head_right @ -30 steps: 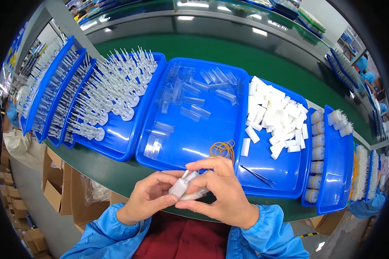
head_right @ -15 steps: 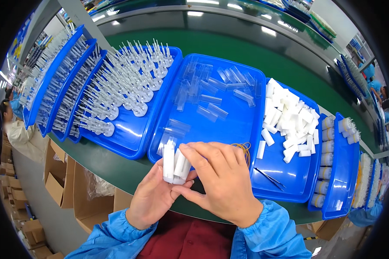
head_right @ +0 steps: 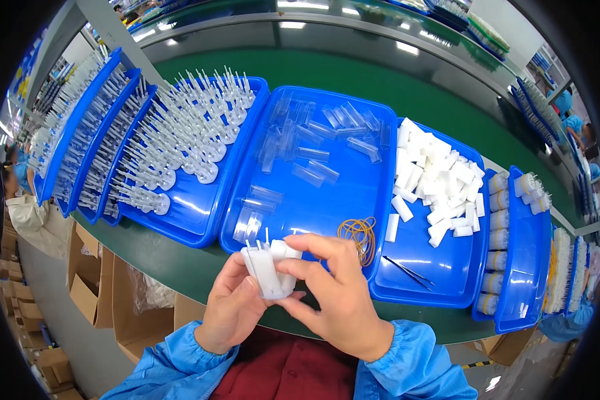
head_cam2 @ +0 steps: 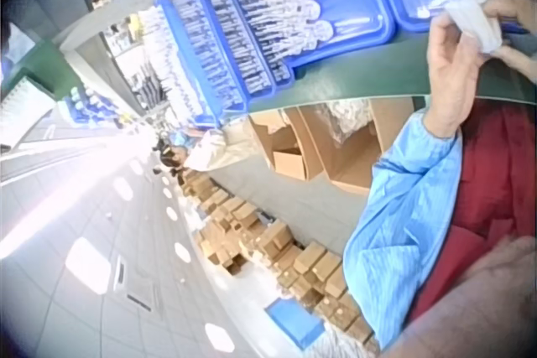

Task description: Assembling small white plastic components by inserting them into clear plastic tubes and securing them with a rubber band.

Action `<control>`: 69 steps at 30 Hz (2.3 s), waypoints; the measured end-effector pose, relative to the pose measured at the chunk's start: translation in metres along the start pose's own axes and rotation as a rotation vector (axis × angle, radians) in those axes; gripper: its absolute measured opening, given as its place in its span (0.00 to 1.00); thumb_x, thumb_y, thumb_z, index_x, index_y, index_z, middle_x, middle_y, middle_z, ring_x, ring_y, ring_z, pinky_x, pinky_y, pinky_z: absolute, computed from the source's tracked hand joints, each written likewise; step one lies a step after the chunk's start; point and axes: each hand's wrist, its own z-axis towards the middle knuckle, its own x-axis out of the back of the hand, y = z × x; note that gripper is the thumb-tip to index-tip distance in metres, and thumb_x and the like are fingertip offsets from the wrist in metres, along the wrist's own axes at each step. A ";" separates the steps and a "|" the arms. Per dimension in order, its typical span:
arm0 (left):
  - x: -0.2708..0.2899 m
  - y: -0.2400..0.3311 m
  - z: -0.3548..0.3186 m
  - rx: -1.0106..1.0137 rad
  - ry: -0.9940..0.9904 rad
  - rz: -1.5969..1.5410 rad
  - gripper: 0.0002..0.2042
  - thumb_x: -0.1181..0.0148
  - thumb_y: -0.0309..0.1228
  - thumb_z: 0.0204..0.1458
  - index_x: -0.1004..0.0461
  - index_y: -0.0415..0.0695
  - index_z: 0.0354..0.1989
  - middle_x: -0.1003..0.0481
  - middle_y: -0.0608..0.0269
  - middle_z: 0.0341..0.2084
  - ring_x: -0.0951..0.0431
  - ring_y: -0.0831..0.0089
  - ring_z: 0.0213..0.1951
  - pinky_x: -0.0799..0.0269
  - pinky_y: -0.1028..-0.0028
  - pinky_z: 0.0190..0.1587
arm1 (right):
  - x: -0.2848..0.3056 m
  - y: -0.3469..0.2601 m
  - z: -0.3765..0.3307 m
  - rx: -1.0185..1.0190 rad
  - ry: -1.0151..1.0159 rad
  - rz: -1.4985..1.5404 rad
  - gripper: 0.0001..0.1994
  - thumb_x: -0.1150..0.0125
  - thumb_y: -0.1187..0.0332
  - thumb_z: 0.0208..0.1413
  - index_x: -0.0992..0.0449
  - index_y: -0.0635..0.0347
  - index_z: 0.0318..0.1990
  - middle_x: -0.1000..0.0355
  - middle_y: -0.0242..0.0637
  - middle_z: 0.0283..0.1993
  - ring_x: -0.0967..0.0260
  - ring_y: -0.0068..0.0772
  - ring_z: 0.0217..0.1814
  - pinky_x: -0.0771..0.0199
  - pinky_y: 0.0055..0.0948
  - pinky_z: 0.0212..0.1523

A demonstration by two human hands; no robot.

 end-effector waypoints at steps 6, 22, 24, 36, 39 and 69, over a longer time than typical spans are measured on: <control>0.007 0.008 0.004 -0.088 0.089 -0.043 0.18 0.47 0.32 0.66 0.38 0.41 0.61 0.32 0.48 0.60 0.29 0.53 0.62 0.28 0.47 0.60 | 0.021 0.011 0.027 0.005 -0.010 0.015 0.28 0.25 0.72 0.45 0.25 0.62 0.56 0.29 0.45 0.55 0.32 0.47 0.58 0.29 0.39 0.56; 0.010 0.013 0.002 -0.425 0.044 0.564 0.15 0.39 0.13 0.54 0.23 0.32 0.51 0.36 0.48 0.62 0.27 0.61 0.59 0.24 0.66 0.58 | 0.020 0.033 0.066 -0.319 -0.186 0.016 0.12 0.34 0.76 0.52 0.27 0.65 0.44 0.25 0.42 0.38 0.22 0.39 0.43 0.23 0.33 0.48; 0.008 0.012 0.002 -0.410 0.051 0.556 0.15 0.38 0.13 0.54 0.22 0.33 0.51 0.36 0.49 0.62 0.27 0.62 0.58 0.23 0.67 0.57 | 0.024 0.015 0.052 -0.448 0.106 0.498 0.16 0.36 0.77 0.57 0.31 0.66 0.51 0.24 0.42 0.40 0.22 0.36 0.47 0.23 0.31 0.50; -0.008 0.006 0.003 -0.327 0.039 0.600 0.15 0.37 0.16 0.54 0.21 0.35 0.51 0.36 0.52 0.62 0.24 0.66 0.55 0.22 0.70 0.55 | 0.018 -0.010 -0.008 -0.376 0.168 0.522 0.18 0.32 0.77 0.57 0.34 0.65 0.50 0.22 0.45 0.46 0.24 0.32 0.52 0.25 0.28 0.53; -0.010 0.005 0.004 -0.326 0.045 0.624 0.14 0.36 0.16 0.54 0.20 0.36 0.50 0.34 0.52 0.61 0.24 0.66 0.54 0.22 0.70 0.54 | 0.012 -0.006 -0.016 -0.333 0.212 0.594 0.18 0.30 0.76 0.55 0.34 0.63 0.49 0.22 0.45 0.46 0.26 0.33 0.55 0.26 0.29 0.55; -0.001 -0.016 -0.004 -0.464 -0.088 0.430 0.16 0.38 0.10 0.51 0.33 0.35 0.45 0.34 0.54 0.47 0.25 0.55 0.56 0.24 0.60 0.58 | 0.007 0.004 -0.043 -0.364 0.165 0.760 0.19 0.27 0.76 0.51 0.31 0.64 0.46 0.34 0.46 0.58 0.26 0.34 0.57 0.24 0.30 0.56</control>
